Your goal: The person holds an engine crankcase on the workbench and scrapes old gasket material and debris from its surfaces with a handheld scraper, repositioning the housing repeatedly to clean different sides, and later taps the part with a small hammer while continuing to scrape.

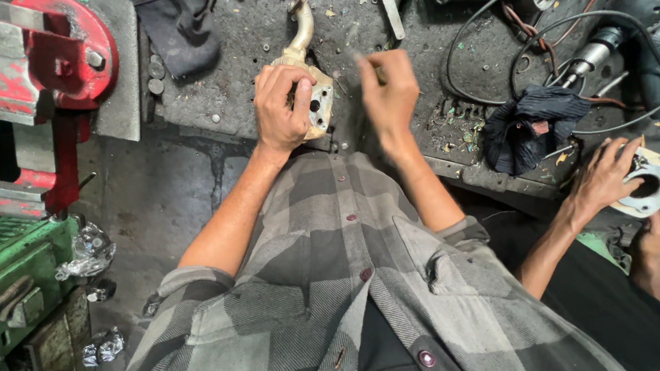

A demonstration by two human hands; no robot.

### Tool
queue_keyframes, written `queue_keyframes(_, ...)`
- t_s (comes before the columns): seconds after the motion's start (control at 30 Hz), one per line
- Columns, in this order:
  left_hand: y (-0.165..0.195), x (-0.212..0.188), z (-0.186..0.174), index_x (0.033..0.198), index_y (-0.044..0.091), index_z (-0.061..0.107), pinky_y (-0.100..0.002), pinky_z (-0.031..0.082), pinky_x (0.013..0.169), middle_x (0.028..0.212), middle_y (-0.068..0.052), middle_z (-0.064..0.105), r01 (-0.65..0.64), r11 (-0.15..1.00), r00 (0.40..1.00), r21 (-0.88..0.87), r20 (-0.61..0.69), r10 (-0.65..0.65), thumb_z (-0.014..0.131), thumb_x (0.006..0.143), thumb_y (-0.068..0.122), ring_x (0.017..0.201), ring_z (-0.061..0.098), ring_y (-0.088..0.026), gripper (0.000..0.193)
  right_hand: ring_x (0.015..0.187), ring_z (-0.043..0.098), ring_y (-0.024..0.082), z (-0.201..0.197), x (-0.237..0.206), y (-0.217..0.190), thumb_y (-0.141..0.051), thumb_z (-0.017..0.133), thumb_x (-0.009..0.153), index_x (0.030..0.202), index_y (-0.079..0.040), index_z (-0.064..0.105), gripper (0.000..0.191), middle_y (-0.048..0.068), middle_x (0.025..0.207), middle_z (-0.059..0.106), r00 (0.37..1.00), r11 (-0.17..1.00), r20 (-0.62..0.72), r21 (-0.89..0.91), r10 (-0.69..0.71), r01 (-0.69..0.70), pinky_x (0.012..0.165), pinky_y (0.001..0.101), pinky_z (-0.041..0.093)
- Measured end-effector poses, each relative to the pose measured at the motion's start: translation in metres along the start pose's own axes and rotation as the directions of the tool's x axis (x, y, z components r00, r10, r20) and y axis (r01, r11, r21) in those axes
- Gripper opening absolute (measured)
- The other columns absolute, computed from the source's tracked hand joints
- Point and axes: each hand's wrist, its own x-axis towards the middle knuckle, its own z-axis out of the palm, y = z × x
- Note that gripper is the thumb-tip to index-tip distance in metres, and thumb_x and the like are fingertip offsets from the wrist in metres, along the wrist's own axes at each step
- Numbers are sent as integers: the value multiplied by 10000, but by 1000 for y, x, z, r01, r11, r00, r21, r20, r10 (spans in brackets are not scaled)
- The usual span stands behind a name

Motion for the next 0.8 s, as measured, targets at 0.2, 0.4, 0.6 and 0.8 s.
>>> queue_keyframes(0.2,-2,-2,-3,950,67,656,-408,446,902,961,-65,688,10,1000,1000,-6,-2,-10,624,1015,110,943,615,-285,84,765,682,191,-4,-29,-4,-93,810,912,937,-25,699,133,90,904,656,928,970,365,244,-80,-12,648,310,558)
queue_keyframes(0.4,-3,-1,1,935,69,657,-409,443,888,946,-63,688,11,1000,1000,-2,10,-11,633,1004,98,925,611,-291,78,786,682,204,-1,-22,1,-47,821,931,944,-26,706,117,82,924,653,991,997,108,-4,-76,77,709,319,560)
queue_keyframes(0.6,-1,-2,-1,941,70,659,-406,448,887,946,-63,682,12,1000,1000,2,5,-12,627,1000,97,919,608,-288,72,830,702,228,2,-31,-7,-51,811,906,975,-12,708,131,99,967,652,945,950,260,290,-196,117,701,331,601)
queue_keyframes(0.8,-7,-3,0,942,69,657,-406,434,876,950,-64,685,0,1000,1000,18,20,0,631,1010,105,909,593,-285,81,730,697,197,11,-47,-21,-89,846,890,910,-36,725,133,82,865,624,953,989,294,147,-79,37,637,328,567)
